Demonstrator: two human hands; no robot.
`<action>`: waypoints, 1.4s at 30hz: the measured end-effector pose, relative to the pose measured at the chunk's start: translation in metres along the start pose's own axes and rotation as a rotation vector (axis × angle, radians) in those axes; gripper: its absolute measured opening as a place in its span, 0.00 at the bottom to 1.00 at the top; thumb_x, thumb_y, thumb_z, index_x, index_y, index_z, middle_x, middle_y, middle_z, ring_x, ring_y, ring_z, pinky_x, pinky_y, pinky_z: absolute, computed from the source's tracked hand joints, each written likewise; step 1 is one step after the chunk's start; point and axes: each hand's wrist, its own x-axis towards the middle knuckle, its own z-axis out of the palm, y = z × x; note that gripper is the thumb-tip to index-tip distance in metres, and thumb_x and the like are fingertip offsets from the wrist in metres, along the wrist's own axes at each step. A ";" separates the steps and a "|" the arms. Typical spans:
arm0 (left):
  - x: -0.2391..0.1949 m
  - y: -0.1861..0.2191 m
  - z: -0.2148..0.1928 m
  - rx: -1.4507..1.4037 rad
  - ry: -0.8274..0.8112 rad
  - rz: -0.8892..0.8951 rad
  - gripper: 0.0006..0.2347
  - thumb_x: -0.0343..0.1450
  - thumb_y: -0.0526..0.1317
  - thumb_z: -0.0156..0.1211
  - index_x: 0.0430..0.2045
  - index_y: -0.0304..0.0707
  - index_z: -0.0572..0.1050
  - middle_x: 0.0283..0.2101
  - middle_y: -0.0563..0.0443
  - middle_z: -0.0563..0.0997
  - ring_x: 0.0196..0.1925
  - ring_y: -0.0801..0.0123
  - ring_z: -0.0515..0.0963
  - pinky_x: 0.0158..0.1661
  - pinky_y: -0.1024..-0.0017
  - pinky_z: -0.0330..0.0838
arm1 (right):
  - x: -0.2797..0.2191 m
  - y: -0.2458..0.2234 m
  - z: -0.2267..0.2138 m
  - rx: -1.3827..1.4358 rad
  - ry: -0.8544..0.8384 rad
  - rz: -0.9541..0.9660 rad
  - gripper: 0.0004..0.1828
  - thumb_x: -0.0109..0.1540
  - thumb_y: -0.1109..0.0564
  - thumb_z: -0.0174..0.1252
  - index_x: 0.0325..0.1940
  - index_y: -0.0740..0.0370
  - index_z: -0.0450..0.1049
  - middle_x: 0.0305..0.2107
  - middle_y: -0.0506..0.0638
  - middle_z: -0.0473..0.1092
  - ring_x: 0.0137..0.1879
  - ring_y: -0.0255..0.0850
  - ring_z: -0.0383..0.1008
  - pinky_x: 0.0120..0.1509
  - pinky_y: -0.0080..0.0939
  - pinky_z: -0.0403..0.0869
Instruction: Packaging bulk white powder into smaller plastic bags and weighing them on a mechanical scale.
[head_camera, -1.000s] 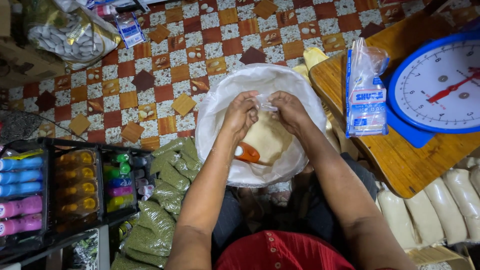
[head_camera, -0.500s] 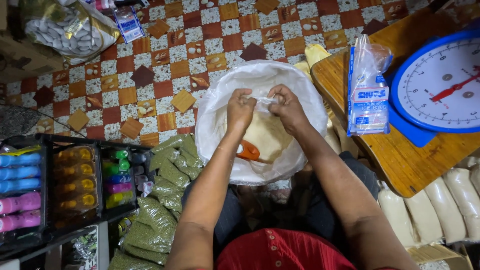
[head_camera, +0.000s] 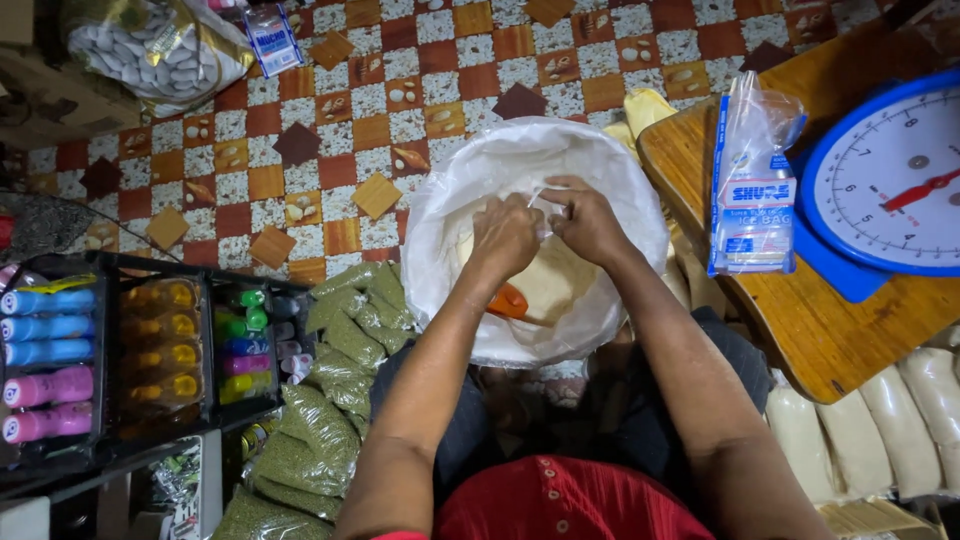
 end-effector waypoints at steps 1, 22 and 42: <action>0.003 -0.002 0.003 0.016 -0.008 -0.047 0.07 0.67 0.37 0.54 0.31 0.50 0.81 0.42 0.47 0.76 0.49 0.48 0.75 0.47 0.49 0.70 | 0.000 0.003 0.003 0.045 -0.030 0.034 0.24 0.57 0.72 0.61 0.57 0.64 0.79 0.57 0.63 0.70 0.38 0.47 0.74 0.44 0.45 0.75; -0.010 -0.009 -0.016 -0.318 0.121 -0.083 0.13 0.68 0.36 0.64 0.47 0.50 0.83 0.46 0.35 0.77 0.53 0.33 0.79 0.55 0.45 0.75 | 0.016 0.057 0.003 -0.055 -0.005 0.151 0.21 0.57 0.70 0.62 0.54 0.60 0.82 0.50 0.56 0.76 0.41 0.48 0.78 0.43 0.43 0.77; -0.001 -0.022 0.082 0.855 -0.803 0.100 0.14 0.76 0.36 0.48 0.52 0.45 0.80 0.55 0.54 0.82 0.62 0.56 0.77 0.59 0.39 0.52 | 0.018 0.045 -0.047 -0.137 0.072 0.090 0.21 0.57 0.64 0.61 0.54 0.59 0.81 0.50 0.60 0.75 0.57 0.60 0.74 0.60 0.52 0.74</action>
